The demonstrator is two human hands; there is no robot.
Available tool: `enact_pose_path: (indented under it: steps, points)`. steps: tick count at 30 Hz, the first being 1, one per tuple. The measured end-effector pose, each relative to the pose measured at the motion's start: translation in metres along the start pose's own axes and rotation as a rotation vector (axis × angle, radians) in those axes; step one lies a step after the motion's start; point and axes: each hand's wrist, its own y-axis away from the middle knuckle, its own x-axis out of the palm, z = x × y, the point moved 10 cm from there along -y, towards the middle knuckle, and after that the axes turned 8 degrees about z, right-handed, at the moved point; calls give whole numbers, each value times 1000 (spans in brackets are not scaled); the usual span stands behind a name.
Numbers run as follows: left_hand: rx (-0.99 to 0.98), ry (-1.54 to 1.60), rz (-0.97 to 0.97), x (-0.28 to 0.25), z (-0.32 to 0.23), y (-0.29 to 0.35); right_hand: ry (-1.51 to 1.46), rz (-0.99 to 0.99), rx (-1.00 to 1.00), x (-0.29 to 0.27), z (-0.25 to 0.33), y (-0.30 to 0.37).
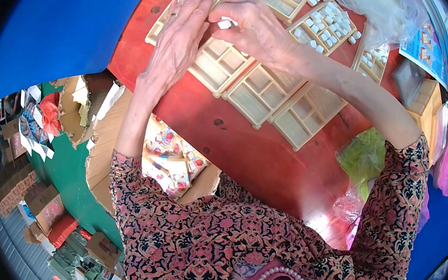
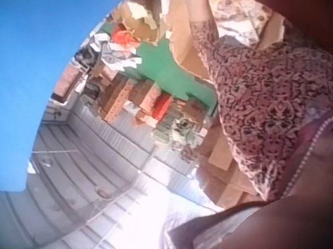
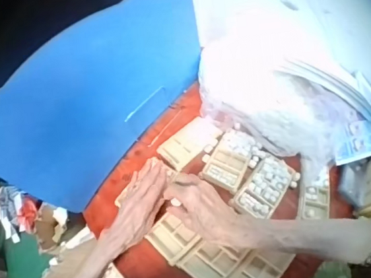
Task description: Picking small white plastic components from a bulk bag and placing them into divided trays for packaging.
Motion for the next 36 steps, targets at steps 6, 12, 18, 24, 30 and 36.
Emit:
enact_pose_path:
  steps: [6, 12, 18, 24, 30, 36]
  points:
    - [-125, 426, 25, 0, -18, 10, -107, 251, 221, 2, -11, 3]
    - [-126, 464, 83, 13, -23, 15, 47, 42, 88, -44, -8, 1]
    - [-68, 257, -4, 3, -21, 16, 43, 107, 162, -44, -17, 6]
    - [-29, 16, -21, 4, -28, 14, 342, 326, 119, -35, -20, 19]
    - [-47, 91, -75, -4, -27, 11, 587, 374, -220, -24, 7, 46]
    - [-120, 37, 4, -5, -16, 12, 566, 373, -231, -22, -1, 45]
